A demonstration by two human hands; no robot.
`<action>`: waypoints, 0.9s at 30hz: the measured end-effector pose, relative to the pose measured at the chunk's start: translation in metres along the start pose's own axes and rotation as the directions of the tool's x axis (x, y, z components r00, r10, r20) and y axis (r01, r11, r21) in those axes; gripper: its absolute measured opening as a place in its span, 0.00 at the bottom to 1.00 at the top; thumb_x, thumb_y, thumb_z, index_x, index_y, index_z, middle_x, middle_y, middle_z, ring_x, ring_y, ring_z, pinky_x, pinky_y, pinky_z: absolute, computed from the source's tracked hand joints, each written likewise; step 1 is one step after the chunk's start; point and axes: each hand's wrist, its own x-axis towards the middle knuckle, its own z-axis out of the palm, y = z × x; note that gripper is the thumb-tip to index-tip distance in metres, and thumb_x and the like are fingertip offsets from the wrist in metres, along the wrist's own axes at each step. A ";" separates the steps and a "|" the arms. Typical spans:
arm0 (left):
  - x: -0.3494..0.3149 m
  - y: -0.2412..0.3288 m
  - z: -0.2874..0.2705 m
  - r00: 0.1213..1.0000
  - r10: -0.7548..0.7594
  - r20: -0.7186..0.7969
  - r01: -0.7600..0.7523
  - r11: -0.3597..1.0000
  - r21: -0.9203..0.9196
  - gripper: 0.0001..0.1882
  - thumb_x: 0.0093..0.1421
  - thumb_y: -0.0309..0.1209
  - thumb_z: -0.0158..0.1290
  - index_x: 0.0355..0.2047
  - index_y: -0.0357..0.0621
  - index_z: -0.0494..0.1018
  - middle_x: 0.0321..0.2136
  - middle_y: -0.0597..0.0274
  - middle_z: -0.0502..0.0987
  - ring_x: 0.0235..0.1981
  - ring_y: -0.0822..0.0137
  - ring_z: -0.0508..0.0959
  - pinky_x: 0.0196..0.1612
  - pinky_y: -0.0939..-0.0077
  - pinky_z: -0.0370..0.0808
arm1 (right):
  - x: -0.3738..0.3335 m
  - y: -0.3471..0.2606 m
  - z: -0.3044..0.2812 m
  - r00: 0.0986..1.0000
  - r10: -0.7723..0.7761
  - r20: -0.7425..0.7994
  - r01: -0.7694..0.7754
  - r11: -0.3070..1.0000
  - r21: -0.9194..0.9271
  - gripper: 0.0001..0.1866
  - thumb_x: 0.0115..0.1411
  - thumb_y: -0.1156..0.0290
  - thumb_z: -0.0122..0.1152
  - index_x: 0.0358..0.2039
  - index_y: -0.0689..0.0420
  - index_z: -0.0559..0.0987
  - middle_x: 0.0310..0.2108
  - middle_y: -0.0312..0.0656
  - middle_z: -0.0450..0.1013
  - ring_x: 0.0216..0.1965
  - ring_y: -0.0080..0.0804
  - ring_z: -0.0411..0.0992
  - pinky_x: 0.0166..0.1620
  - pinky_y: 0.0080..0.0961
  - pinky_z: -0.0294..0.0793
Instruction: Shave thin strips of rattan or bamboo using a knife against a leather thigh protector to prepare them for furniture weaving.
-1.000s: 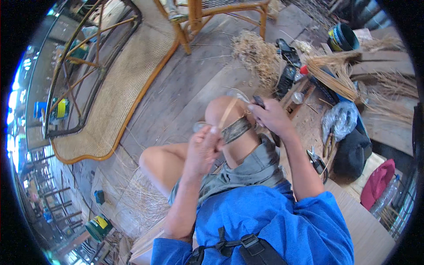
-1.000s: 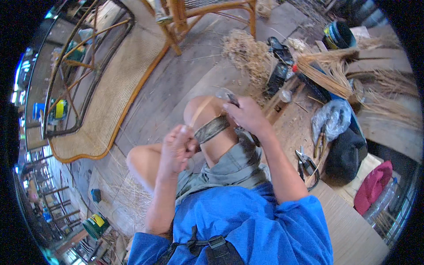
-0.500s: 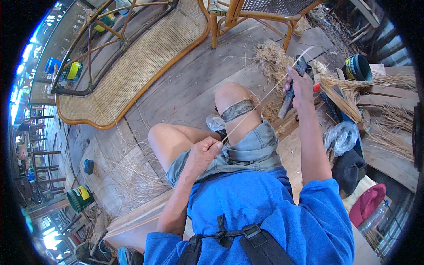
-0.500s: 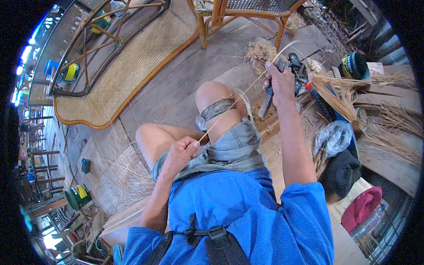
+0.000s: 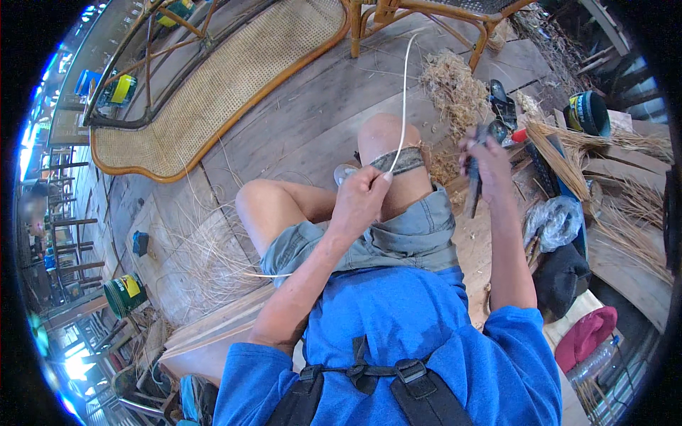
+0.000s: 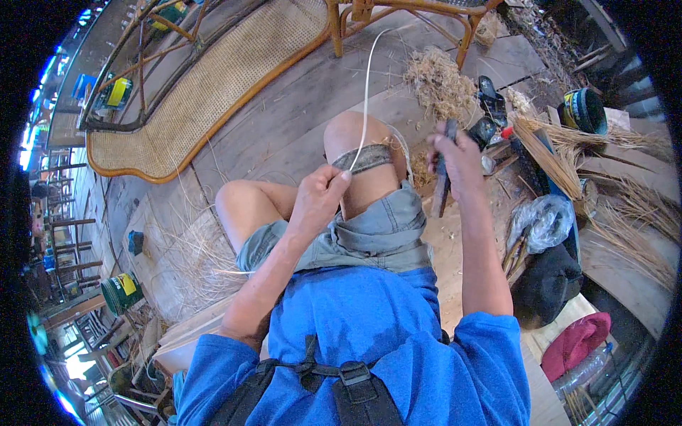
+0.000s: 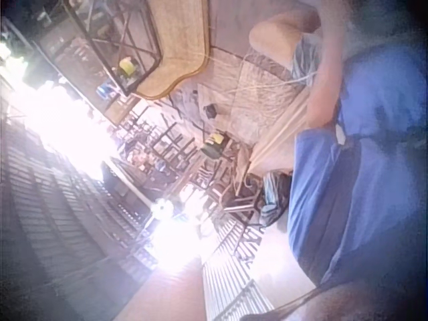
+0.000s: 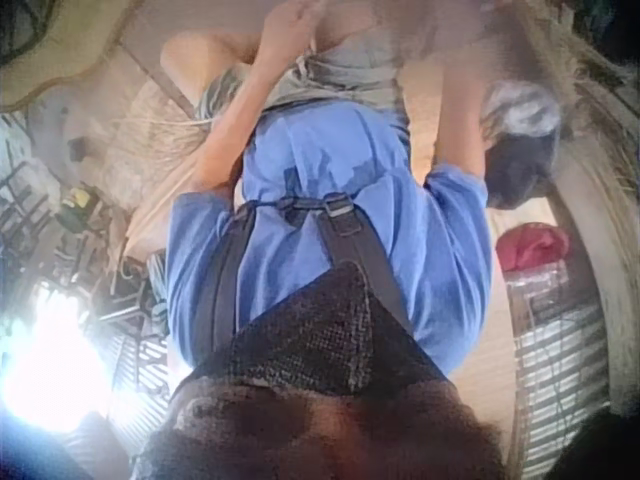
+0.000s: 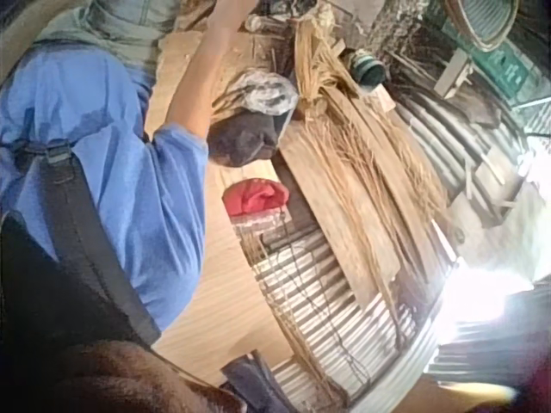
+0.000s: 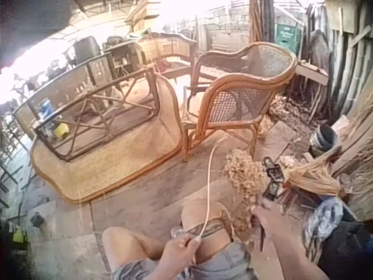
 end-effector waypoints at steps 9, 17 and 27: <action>0.012 0.000 0.014 0.996 0.061 -0.069 -0.047 0.981 0.190 0.13 0.56 0.34 0.49 0.26 0.34 0.70 0.15 0.56 0.70 0.19 0.71 0.67 0.24 0.74 0.66 | -0.030 0.005 0.058 0.826 -0.361 0.433 0.561 0.446 -0.698 0.17 0.60 0.61 0.45 0.44 0.61 0.66 0.27 0.57 0.71 0.29 0.52 0.72 0.31 0.44 0.69; -0.064 -0.041 -0.048 0.999 0.027 0.034 -0.035 0.965 0.261 0.12 0.56 0.34 0.49 0.30 0.35 0.73 0.19 0.52 0.73 0.22 0.63 0.74 0.29 0.71 0.70 | -0.032 0.000 0.064 0.912 -0.122 0.392 0.410 0.257 -0.875 0.17 0.60 0.58 0.45 0.37 0.62 0.65 0.26 0.60 0.70 0.30 0.59 0.70 0.33 0.49 0.66; 0.001 -0.010 -0.007 0.997 0.078 -0.028 -0.071 0.976 0.204 0.16 0.58 0.36 0.46 0.22 0.33 0.69 0.16 0.45 0.70 0.18 0.54 0.72 0.24 0.65 0.67 | -0.026 -0.005 0.060 0.890 -0.228 0.396 0.452 0.324 -0.831 0.16 0.59 0.60 0.46 0.35 0.61 0.67 0.24 0.58 0.71 0.28 0.55 0.71 0.32 0.46 0.69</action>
